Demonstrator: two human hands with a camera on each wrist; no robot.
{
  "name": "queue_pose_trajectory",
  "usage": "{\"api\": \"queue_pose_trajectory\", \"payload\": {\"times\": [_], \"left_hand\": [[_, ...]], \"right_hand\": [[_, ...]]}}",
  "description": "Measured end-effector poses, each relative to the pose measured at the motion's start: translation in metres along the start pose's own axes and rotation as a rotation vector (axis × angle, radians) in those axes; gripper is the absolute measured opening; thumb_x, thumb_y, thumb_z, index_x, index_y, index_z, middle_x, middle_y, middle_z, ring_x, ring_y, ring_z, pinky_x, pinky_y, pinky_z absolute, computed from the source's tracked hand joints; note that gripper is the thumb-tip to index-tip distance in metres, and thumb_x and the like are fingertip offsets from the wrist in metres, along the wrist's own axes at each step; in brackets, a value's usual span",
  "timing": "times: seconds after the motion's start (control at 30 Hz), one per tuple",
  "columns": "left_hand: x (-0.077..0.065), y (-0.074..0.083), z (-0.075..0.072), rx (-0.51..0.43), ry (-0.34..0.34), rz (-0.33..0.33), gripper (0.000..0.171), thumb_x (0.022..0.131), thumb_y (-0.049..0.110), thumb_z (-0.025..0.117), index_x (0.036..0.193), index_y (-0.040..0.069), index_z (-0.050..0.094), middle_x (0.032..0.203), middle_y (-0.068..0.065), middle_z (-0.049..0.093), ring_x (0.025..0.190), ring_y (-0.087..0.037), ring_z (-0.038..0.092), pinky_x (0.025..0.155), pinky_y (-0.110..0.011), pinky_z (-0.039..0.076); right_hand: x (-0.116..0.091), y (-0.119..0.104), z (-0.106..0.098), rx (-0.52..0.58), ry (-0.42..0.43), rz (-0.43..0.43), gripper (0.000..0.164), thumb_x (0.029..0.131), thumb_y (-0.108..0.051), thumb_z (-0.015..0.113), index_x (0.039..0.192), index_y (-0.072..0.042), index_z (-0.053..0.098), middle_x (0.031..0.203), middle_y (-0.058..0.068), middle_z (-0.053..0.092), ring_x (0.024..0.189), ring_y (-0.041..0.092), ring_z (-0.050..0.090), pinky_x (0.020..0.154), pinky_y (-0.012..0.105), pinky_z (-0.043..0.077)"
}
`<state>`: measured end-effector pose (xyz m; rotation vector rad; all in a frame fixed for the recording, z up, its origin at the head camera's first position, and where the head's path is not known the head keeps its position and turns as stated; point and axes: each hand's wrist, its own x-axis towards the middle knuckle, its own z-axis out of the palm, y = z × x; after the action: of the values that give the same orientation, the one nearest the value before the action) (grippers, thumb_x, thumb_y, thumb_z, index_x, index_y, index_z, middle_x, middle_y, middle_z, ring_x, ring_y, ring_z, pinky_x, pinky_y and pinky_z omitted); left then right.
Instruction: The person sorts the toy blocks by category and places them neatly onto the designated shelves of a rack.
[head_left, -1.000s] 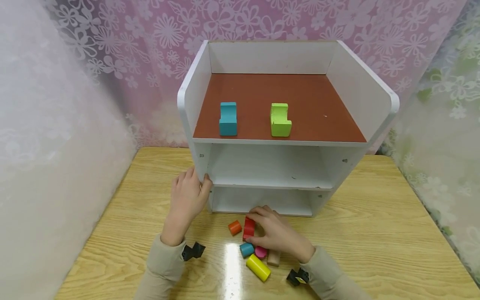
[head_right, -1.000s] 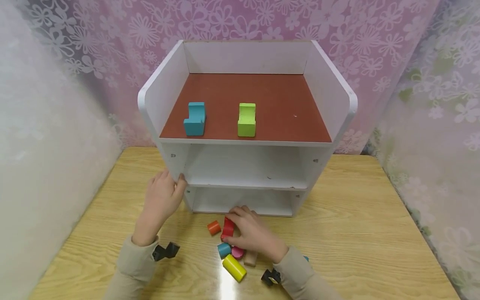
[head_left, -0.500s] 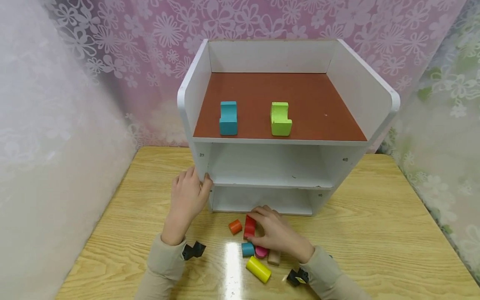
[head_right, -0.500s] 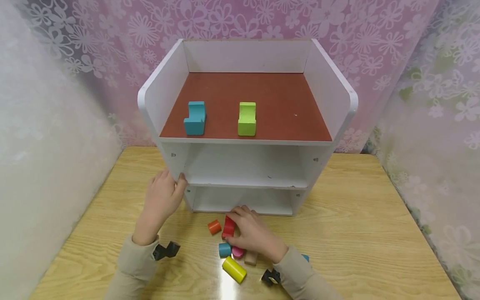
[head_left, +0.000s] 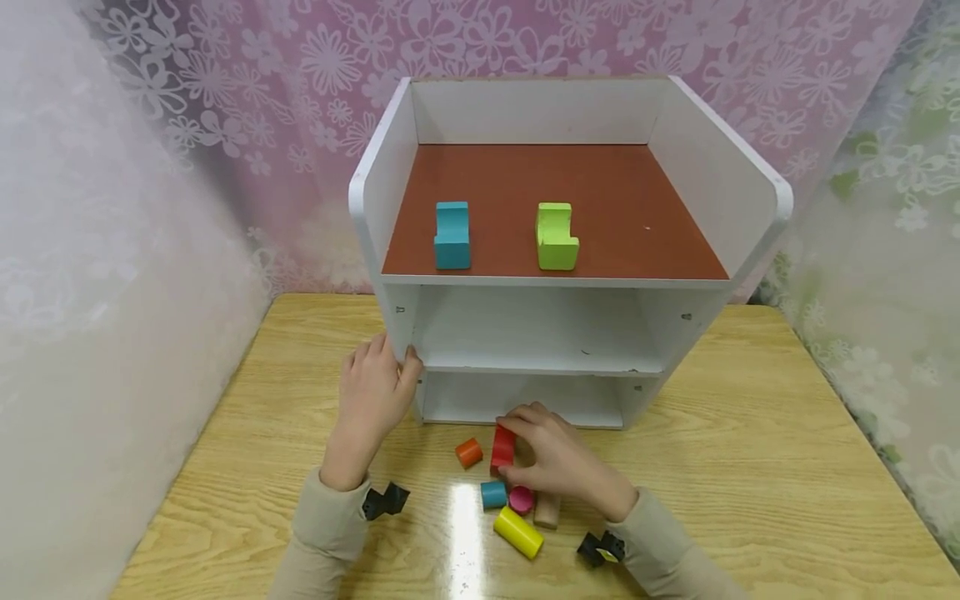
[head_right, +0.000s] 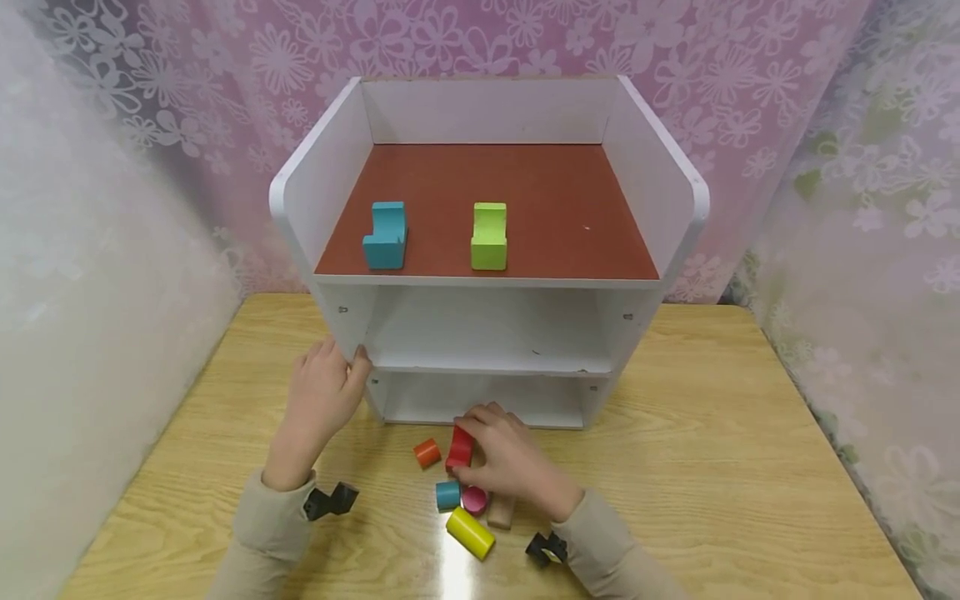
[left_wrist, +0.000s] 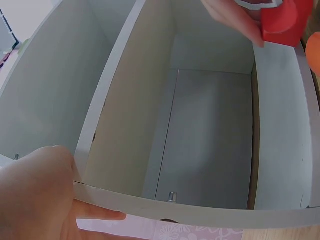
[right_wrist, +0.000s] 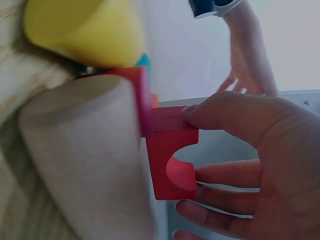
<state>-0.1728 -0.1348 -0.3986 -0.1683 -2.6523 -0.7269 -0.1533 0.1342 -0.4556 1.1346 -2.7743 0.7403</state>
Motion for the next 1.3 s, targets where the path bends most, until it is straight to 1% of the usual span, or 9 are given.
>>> {"api": "queue_pose_trajectory", "payload": {"times": [0.2, 0.37, 0.53, 0.7, 0.9, 1.07, 1.17, 1.23, 1.3], "left_hand": [[0.0, 0.0, -0.001, 0.001, -0.008, -0.004, 0.034, 0.1, 0.032, 0.04, 0.113, 0.007, 0.06, 0.091, -0.01, 0.06, 0.105, -0.043, 0.058, 0.097, -0.062, 0.039], [0.001, -0.001, 0.0, 0.002, -0.005, -0.005, 0.037, 0.1, 0.032, 0.04, 0.117, 0.006, 0.06, 0.093, -0.011, 0.061, 0.106, -0.043, 0.058, 0.097, -0.062, 0.038], [0.001, -0.001, 0.001, 0.009, -0.006, -0.004, 0.039, 0.1, 0.032, 0.04, 0.121, 0.006, 0.059, 0.096, -0.011, 0.062, 0.107, -0.043, 0.057, 0.097, -0.061, 0.039], [0.0, -0.001, 0.001, 0.008, -0.014, -0.009, 0.036, 0.1, 0.032, 0.039, 0.116, 0.007, 0.059, 0.093, -0.011, 0.061, 0.105, -0.043, 0.058, 0.096, -0.061, 0.039], [-0.001, 0.0, 0.001, 0.006, -0.009, -0.011, 0.035, 0.1, 0.032, 0.04, 0.114, 0.006, 0.06, 0.093, -0.012, 0.061, 0.103, -0.043, 0.058, 0.096, -0.061, 0.039], [-0.003, -0.001, 0.002, 0.007, -0.004, -0.008, 0.033, 0.1, 0.031, 0.041, 0.11, 0.006, 0.06, 0.091, -0.011, 0.06, 0.102, -0.042, 0.059, 0.095, -0.06, 0.04], [-0.003, -0.001, 0.002, 0.005, 0.005, -0.001, 0.036, 0.101, 0.032, 0.04, 0.114, 0.006, 0.061, 0.093, -0.012, 0.061, 0.104, -0.043, 0.058, 0.096, -0.06, 0.04], [-0.002, -0.001, 0.002, 0.004, 0.009, 0.002, 0.038, 0.101, 0.033, 0.04, 0.119, 0.006, 0.06, 0.097, -0.013, 0.062, 0.106, -0.043, 0.058, 0.096, -0.061, 0.039], [-0.002, -0.001, 0.002, 0.004, 0.01, 0.002, 0.042, 0.101, 0.033, 0.04, 0.125, 0.005, 0.059, 0.102, -0.013, 0.063, 0.109, -0.043, 0.057, 0.096, -0.061, 0.039]], "right_hand": [[-0.001, -0.006, -0.018, -0.022, 0.029, -0.041, 0.06, 0.075, -0.032, 0.082, 0.124, -0.002, 0.067, 0.12, 0.009, 0.065, 0.107, 0.024, 0.06, 0.087, 0.043, 0.054], [-0.004, -0.012, -0.04, -0.073, 0.042, -0.081, 0.058, 0.076, -0.034, 0.081, 0.124, -0.004, 0.067, 0.12, 0.007, 0.065, 0.109, 0.024, 0.061, 0.088, 0.042, 0.054], [-0.01, -0.019, -0.063, -0.108, 0.063, -0.135, 0.057, 0.076, -0.036, 0.08, 0.123, -0.005, 0.068, 0.118, 0.004, 0.065, 0.107, 0.022, 0.061, 0.081, 0.04, 0.056], [-0.016, -0.027, -0.085, -0.129, 0.06, -0.191, 0.055, 0.077, -0.037, 0.081, 0.122, -0.007, 0.069, 0.118, 0.002, 0.064, 0.107, 0.021, 0.06, 0.08, 0.04, 0.056], [-0.023, -0.039, -0.114, -0.114, 0.072, -0.279, 0.054, 0.08, -0.039, 0.08, 0.123, -0.009, 0.068, 0.119, -0.004, 0.063, 0.105, 0.013, 0.057, 0.081, 0.034, 0.054], [-0.029, -0.049, -0.139, -0.093, 0.076, -0.332, 0.051, 0.083, -0.037, 0.077, 0.125, -0.009, 0.066, 0.121, -0.005, 0.062, 0.109, 0.013, 0.056, 0.086, 0.038, 0.052], [-0.031, -0.055, -0.154, -0.063, 0.08, -0.354, 0.049, 0.087, -0.037, 0.073, 0.126, -0.008, 0.066, 0.123, -0.004, 0.061, 0.112, 0.015, 0.055, 0.091, 0.036, 0.049], [-0.031, -0.058, -0.164, -0.045, 0.084, -0.373, 0.049, 0.089, -0.039, 0.069, 0.127, -0.008, 0.065, 0.124, -0.003, 0.061, 0.113, 0.015, 0.055, 0.094, 0.032, 0.045], [-0.029, -0.061, -0.174, -0.025, 0.104, -0.416, 0.049, 0.091, -0.04, 0.066, 0.127, -0.005, 0.065, 0.123, -0.001, 0.062, 0.111, 0.016, 0.055, 0.095, 0.029, 0.042]]}}
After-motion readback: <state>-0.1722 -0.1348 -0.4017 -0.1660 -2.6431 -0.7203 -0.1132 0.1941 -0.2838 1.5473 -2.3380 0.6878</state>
